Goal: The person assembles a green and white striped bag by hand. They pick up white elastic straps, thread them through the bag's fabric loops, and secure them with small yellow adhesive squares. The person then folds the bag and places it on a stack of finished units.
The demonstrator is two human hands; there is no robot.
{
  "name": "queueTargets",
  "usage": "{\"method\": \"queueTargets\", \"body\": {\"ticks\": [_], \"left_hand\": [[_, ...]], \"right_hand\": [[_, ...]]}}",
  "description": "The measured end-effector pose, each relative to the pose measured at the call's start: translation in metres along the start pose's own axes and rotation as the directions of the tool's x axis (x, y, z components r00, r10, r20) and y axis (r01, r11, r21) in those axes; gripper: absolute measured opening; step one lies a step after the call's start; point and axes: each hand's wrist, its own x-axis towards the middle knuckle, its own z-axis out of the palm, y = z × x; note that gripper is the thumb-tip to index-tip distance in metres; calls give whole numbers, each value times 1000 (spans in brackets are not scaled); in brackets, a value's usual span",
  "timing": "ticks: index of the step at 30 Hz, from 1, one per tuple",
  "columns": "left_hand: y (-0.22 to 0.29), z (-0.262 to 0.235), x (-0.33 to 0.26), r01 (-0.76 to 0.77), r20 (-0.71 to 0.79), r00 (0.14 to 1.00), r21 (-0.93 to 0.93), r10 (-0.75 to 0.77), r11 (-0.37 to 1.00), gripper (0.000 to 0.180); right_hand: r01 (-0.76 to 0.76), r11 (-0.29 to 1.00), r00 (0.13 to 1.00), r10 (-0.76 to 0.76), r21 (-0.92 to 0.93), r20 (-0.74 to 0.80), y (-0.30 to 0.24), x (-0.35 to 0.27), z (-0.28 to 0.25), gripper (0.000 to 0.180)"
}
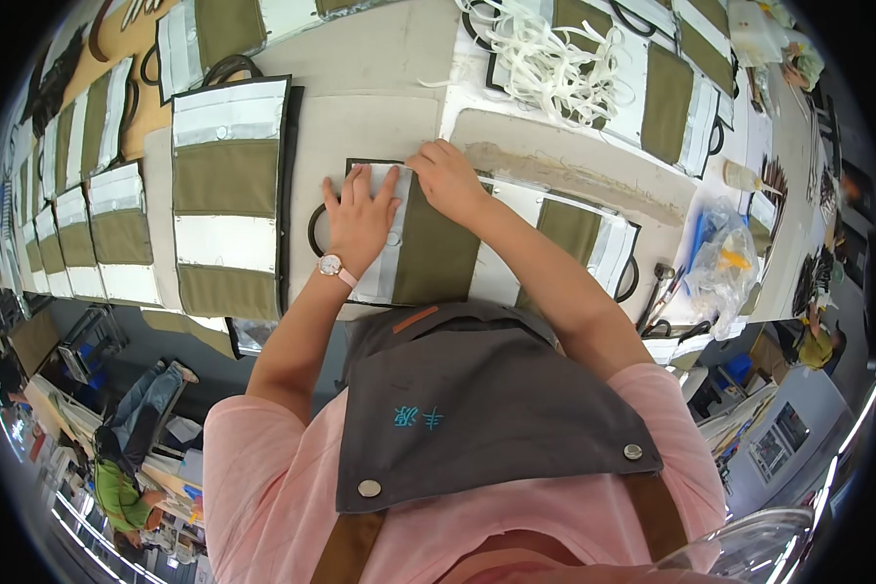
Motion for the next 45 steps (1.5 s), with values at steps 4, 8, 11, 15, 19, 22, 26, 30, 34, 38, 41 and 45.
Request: {"method": "queueTargets", "body": {"ticks": [4,8,11,15,19,22,26,30,34,38,41,45], "left_hand": [[-2,-2,3,-10,1,1000,-13,10,1000,46],[-2,3,2,38,-31,999,-68,-41,997,45],[1,-4,10,29,60,998,6,-29,1000,46],[-2,-5,10,-36,51,998,1,36,999,48],[11,-2,7,-79,9,997,-115,80,990,47],[17,-2,4,-91,-23,996,-159,88,983,47],[19,-7,5,-118,-22,993,-72,117,990,48],[22,0,5,-175,-24,985,-178,173,968,50],[23,6,3,-153,-30,988,-198,150,968,54],[22,6,3,-125,-43,992,-208,118,970,56],[23,6,4,-120,-54,992,-203,111,972,57],[24,6,6,-115,-64,992,-194,104,974,58]], "right_hand": [[98,993,994,-95,-72,50,3,-1,-2,13],[146,969,988,-131,-201,88,0,-2,-2,12],[147,962,988,-134,-230,74,-1,-5,-3,11],[88,969,996,-83,-230,32,-1,-5,-2,12],[-126,971,992,121,-201,-36,-2,-4,2,11],[-249,965,964,239,-83,-117,-1,-11,-7,12],[-263,964,958,256,-41,-127,-1,-14,-10,12],[-237,970,970,233,-57,-66,-1,-3,-4,8],[-303,951,951,306,68,-41,5,1,0,4],[-314,948,935,319,56,-158,-1,-4,7,3],[-259,965,956,253,-26,-145,-3,-8,4,8],[-130,991,984,125,-30,-130,0,-10,-3,9]]}}
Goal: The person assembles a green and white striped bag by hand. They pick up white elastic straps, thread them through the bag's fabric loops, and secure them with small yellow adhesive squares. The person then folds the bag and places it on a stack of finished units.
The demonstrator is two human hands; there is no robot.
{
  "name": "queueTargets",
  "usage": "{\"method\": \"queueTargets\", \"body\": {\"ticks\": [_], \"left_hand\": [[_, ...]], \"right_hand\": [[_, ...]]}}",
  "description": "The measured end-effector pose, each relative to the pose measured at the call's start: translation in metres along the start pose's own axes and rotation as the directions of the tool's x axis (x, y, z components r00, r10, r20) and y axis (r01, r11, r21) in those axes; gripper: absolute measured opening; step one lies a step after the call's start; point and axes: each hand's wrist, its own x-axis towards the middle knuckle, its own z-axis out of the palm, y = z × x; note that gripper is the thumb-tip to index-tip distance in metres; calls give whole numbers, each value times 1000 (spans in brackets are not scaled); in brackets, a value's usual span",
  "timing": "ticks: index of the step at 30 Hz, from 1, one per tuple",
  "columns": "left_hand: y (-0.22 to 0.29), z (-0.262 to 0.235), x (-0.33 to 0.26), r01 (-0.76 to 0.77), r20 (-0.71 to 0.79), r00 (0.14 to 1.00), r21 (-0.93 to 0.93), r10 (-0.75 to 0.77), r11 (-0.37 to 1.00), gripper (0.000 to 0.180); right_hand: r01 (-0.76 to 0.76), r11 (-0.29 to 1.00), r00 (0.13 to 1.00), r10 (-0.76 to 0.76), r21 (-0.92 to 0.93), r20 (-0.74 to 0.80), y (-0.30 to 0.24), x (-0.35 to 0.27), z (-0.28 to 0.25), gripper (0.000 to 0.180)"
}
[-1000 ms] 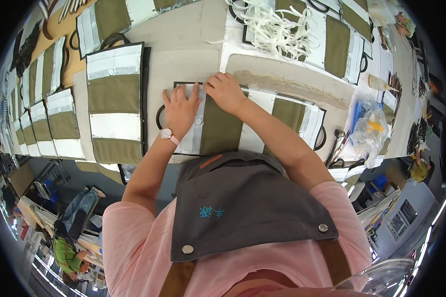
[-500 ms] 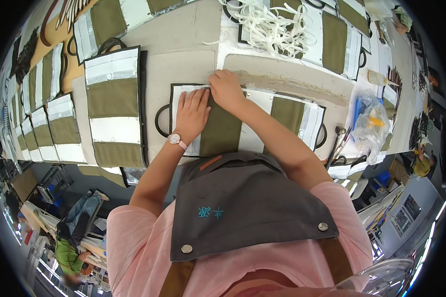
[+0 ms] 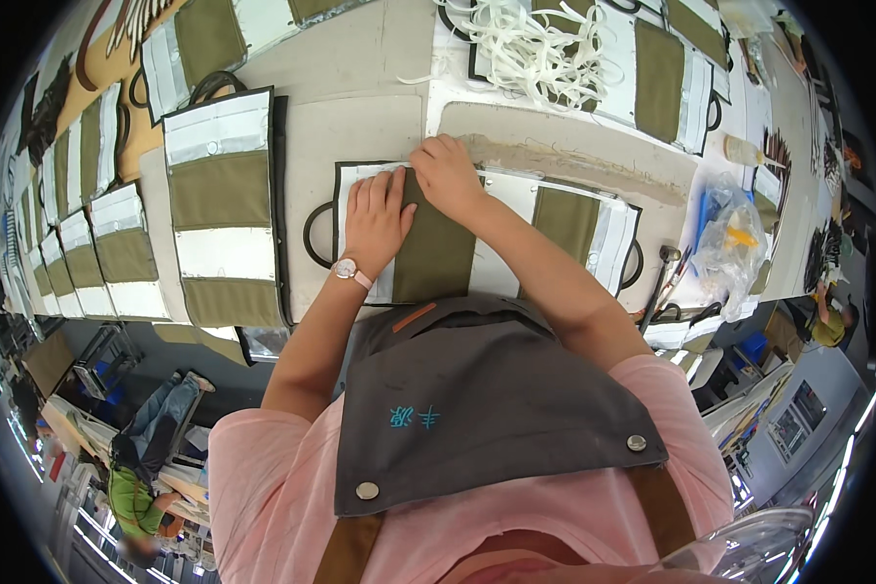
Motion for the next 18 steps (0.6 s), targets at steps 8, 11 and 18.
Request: {"method": "queueTargets", "body": {"ticks": [8,11,18], "left_hand": [[0,-3,1,5,-11,1000,44,-5,999,58],[-2,-8,3,0,19,1000,46,-1,999,59],[-5,1,2,51,-52,997,9,-50,999,59]], "right_hand": [[130,991,982,-131,18,137,6,0,-1,12],[250,966,956,-235,-66,174,8,0,-6,12],[349,928,925,-318,-132,206,2,0,-11,13]]}}
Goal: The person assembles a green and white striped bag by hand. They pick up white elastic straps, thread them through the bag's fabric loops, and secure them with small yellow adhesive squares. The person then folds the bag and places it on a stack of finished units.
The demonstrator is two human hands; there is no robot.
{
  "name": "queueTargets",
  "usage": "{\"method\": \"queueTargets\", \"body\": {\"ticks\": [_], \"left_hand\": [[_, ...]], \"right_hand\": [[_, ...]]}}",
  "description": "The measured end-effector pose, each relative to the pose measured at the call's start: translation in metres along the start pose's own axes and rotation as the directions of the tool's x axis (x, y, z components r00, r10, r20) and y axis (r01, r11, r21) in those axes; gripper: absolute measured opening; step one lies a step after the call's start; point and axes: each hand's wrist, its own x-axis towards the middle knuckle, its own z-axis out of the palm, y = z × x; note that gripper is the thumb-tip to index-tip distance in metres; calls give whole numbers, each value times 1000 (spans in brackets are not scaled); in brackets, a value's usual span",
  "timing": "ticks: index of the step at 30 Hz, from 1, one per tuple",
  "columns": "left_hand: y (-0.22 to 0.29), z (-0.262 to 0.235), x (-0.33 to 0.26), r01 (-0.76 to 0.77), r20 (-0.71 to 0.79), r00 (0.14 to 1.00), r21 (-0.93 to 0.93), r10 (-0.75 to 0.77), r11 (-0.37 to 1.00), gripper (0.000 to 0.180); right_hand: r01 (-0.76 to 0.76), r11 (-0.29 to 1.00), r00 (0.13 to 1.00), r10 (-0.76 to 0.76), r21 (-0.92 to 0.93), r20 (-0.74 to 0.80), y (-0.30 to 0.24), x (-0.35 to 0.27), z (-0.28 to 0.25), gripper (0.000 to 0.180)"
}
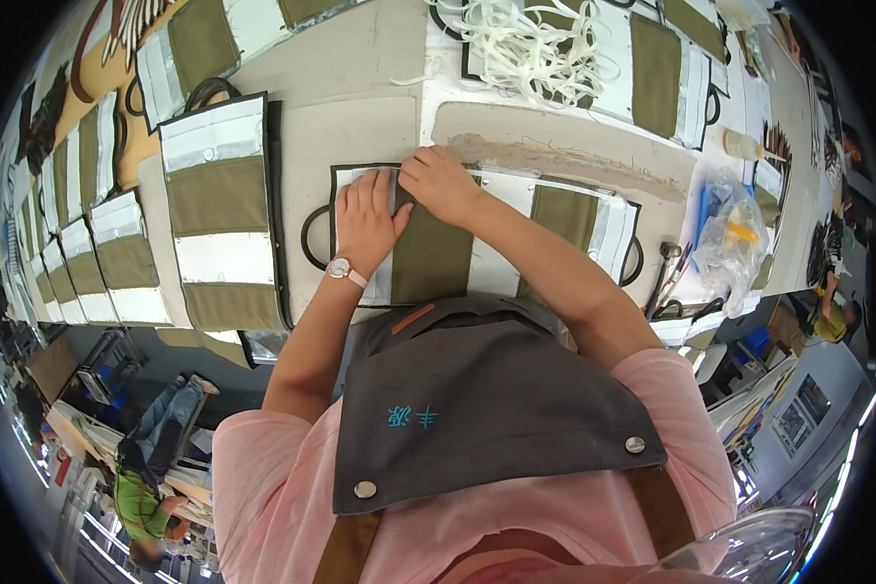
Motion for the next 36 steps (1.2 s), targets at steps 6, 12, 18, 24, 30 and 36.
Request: {"method": "queueTargets", "body": {"ticks": [6,12,18,24,30,36], "left_hand": [[2,-6,5,46,64,997,53,-50,998,56],[10,-1,7,-32,119,993,103,20,994,49],[14,-3,-3,-39,192,981,102,19,994,51],[27,1,-1,3,197,980,129,-28,992,52],[29,0,-1,11,197,979,157,-43,988,53],[30,2,1,28,212,975,182,-67,983,51]], "right_hand": [[-2,999,1000,2,-36,-12,-2,-5,1,15],[-153,988,986,154,16,-57,-1,-6,1,16],[-438,881,874,464,179,-147,8,-26,-10,24],[-461,866,873,482,194,-75,10,-22,-8,16],[-477,858,869,493,191,-44,8,-17,-9,11],[-331,920,934,352,211,-68,10,-17,-4,13]]}}
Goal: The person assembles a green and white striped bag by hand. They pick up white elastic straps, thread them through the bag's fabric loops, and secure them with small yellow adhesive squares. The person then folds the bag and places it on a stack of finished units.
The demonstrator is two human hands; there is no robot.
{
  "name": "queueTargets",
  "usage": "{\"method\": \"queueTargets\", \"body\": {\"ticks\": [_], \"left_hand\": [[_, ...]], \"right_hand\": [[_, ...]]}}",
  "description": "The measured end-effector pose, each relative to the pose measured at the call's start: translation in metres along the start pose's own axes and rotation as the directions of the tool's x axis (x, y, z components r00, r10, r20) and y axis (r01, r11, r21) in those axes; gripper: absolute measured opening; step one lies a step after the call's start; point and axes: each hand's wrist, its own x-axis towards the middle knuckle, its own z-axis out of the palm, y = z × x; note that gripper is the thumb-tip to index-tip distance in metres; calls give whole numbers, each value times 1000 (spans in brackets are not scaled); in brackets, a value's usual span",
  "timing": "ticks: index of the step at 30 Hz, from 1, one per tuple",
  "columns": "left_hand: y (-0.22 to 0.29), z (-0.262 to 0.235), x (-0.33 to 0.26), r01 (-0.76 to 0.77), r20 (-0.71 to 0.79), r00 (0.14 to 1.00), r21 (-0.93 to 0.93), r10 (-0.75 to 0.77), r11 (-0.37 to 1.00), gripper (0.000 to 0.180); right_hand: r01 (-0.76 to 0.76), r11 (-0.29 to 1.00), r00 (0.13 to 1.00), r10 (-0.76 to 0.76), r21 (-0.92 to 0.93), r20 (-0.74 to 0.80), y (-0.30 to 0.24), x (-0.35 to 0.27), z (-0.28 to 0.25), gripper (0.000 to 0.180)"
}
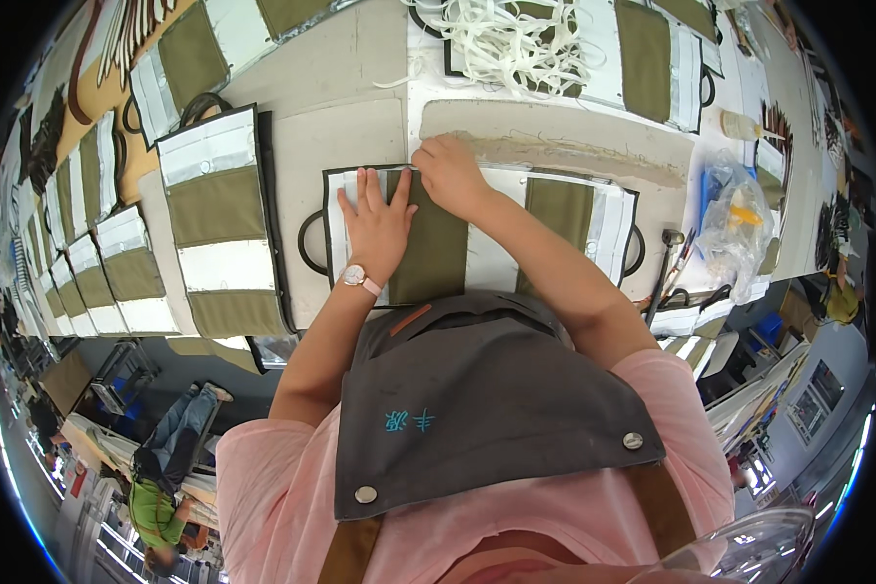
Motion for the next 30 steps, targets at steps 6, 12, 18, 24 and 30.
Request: {"method": "queueTargets", "body": {"ticks": [6,12,18,24,30], "left_hand": [[0,-2,-1,0,-3,1000,18,0,1000,52],[-1,1,-1,-6,-51,999,18,7,1000,51],[-6,-1,6,-20,-74,997,26,22,999,54],[-17,-1,6,-47,-83,995,34,50,998,54],[6,1,9,-71,-101,993,-97,62,993,50]], "right_hand": [[230,967,969,-217,-110,119,13,-7,-4,13],[382,894,923,-358,-236,141,14,-13,-5,18],[372,896,928,-364,-244,78,15,-14,-6,21],[318,927,947,-301,-201,112,14,-14,-3,33],[116,984,993,-115,-136,20,6,-15,-3,19]]}}
